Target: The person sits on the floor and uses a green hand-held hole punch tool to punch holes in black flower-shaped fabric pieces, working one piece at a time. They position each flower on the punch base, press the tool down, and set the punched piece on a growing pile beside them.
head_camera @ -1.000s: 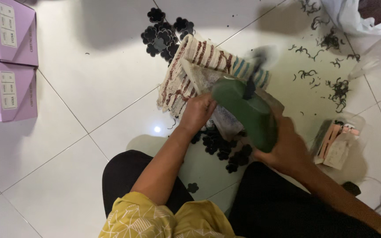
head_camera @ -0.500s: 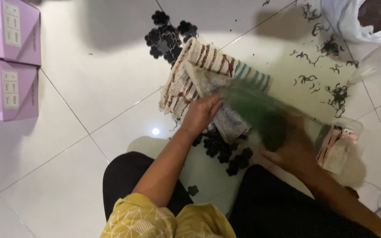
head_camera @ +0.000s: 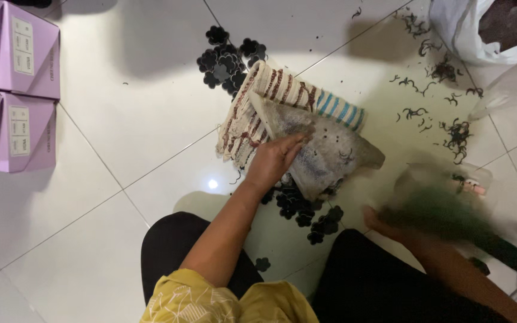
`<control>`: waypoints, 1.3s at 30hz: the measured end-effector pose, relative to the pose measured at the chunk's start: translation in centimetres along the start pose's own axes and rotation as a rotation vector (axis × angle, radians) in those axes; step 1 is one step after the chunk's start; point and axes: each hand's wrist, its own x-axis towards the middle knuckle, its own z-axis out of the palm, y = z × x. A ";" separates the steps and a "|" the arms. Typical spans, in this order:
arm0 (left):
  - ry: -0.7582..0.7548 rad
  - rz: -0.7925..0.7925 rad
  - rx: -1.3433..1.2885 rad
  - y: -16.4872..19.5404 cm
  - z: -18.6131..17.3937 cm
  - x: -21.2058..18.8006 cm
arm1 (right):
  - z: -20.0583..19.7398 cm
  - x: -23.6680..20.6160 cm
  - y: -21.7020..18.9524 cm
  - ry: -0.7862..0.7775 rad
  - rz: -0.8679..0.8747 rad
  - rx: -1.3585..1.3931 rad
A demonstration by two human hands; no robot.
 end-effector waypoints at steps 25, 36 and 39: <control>0.222 -0.392 -0.226 2.1 -3.7 1.7 | 4.7 0.9 -0.4 0.383 0.137 0.289; 0.141 0.034 0.242 3.8 -2.5 1.4 | 5.0 2.6 0.6 0.512 0.180 0.169; -0.011 -0.463 0.098 3.9 -2.9 2.0 | 4.9 2.6 0.3 0.534 0.157 0.170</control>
